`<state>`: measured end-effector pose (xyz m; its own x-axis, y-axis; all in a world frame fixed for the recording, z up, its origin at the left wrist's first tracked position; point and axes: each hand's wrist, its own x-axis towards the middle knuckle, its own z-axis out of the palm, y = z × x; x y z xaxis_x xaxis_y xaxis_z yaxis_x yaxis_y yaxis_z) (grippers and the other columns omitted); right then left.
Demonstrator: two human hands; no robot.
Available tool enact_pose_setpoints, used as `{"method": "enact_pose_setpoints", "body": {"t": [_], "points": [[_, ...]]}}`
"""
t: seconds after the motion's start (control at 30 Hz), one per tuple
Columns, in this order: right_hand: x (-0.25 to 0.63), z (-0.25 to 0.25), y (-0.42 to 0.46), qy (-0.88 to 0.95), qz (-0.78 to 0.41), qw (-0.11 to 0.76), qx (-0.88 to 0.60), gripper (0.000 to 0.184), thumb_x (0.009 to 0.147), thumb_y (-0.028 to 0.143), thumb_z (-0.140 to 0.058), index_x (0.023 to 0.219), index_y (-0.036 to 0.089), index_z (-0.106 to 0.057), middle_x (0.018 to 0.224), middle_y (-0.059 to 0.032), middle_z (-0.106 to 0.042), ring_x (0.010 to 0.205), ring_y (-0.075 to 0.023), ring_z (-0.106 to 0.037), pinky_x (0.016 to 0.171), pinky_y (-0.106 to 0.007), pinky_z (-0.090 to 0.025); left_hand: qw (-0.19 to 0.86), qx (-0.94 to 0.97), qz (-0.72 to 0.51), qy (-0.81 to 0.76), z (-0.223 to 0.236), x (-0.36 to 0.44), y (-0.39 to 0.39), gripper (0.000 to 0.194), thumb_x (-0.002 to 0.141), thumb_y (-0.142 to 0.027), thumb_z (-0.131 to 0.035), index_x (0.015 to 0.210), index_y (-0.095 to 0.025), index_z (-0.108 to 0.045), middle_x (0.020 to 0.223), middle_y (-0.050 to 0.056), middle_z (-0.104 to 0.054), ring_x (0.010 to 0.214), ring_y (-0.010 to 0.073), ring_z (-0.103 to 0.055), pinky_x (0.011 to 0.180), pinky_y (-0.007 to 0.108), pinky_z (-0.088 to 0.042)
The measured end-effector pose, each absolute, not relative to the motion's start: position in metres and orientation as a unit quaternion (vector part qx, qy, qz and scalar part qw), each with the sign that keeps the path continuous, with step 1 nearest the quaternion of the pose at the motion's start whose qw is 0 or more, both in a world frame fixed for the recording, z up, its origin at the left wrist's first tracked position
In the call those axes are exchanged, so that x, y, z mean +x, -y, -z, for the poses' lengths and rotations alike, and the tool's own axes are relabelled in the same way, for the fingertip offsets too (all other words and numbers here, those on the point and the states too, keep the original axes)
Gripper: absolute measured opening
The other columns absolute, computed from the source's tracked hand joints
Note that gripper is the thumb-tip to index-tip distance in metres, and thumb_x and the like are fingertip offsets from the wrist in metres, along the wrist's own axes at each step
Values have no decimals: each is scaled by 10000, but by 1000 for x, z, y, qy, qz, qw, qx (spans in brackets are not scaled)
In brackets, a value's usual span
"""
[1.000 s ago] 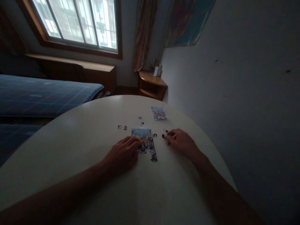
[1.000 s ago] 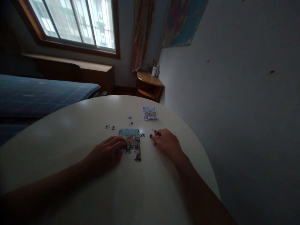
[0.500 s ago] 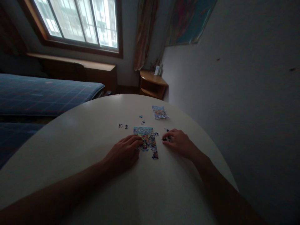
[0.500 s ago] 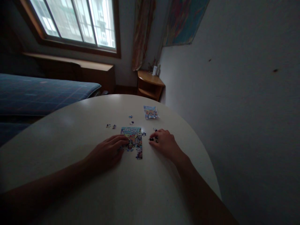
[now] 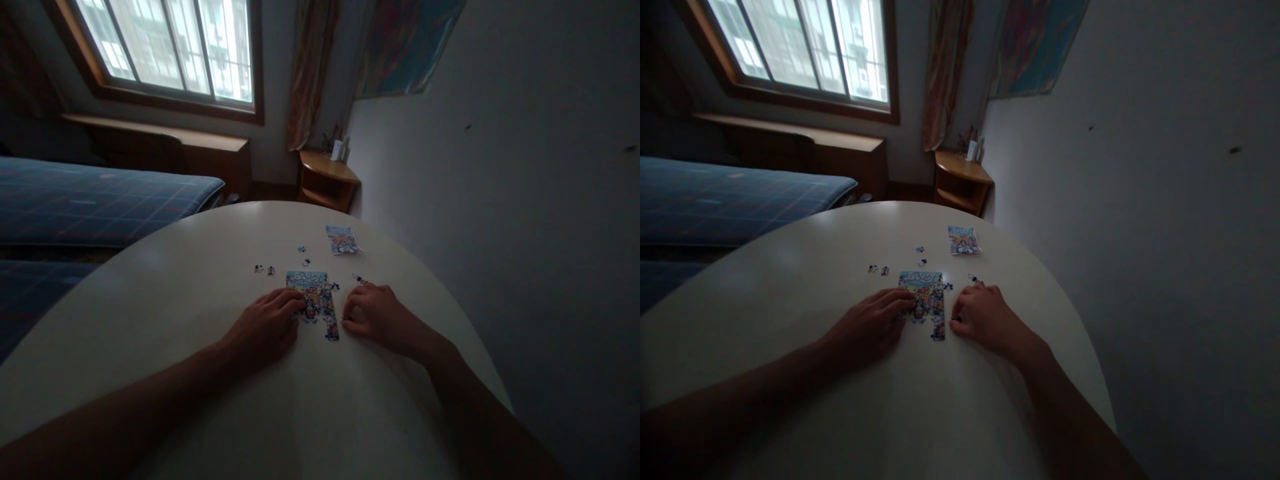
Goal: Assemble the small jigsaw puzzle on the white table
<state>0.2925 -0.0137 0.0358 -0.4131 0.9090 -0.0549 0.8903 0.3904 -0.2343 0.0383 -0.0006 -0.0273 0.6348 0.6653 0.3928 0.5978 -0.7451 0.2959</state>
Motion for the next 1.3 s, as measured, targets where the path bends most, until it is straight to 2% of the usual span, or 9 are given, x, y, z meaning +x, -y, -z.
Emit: {"method": "enact_pose_setpoints", "body": {"t": [0.27,0.53,0.77,0.83,0.93,1.1,1.3], "points": [[270,-42,25,844,-100,70,-522,115,771,302,-750,844,232,-696,952,-33,-716,992,-236,-624,914,-392,-351,72,904,-241,-346,27,39,1,337,841,-90,-525,1161,-175,-585,1254,93,-628,1184,256,-564,1019,481,-512],[241,-18,35,872,-104,125,-463,119,755,271,-740,848,225,-681,1002,-40,-699,948,-220,-610,878,-372,-381,69,902,-251,-344,30,38,-1,338,848,-99,-522,1165,-193,-595,1248,88,-628,1184,252,-565,1030,475,-502],[246,-21,29,870,-111,131,-462,167,768,321,-760,883,223,-686,1013,-42,-704,983,-231,-614,882,-377,-396,63,904,-240,-347,30,38,0,326,855,-109,-520,1163,-186,-590,1254,84,-626,1182,257,-561,1018,470,-511],[257,-28,24,859,-101,138,-482,150,798,318,-740,900,221,-688,1005,-45,-705,990,-229,-618,892,-375,-403,65,904,-239,-348,29,38,1,327,852,-107,-525,1161,-190,-591,1256,84,-626,1188,255,-560,1015,470,-514],[284,-37,13,813,-75,138,-561,63,860,272,-665,873,217,-694,943,-47,-705,915,-208,-636,823,-338,-436,68,905,-236,-348,29,38,1,340,849,-110,-529,1174,-192,-586,1274,81,-618,1204,255,-552,1029,479,-506],[332,-35,-6,701,-54,115,-702,149,880,279,-605,923,192,-719,959,-80,-729,852,-223,-656,740,-331,-455,68,906,-229,-349,28,37,1,312,870,-125,-507,1167,-175,-588,1280,85,-615,1198,258,-556,1029,489,-509],[343,-25,-11,669,-109,107,-727,189,867,314,-614,904,191,-752,909,-82,-750,801,-202,-668,679,-295,-438,64,906,-238,-346,30,37,0,315,871,-139,-512,1172,-194,-586,1277,79,-617,1202,251,-557,1029,485,-509]]}}
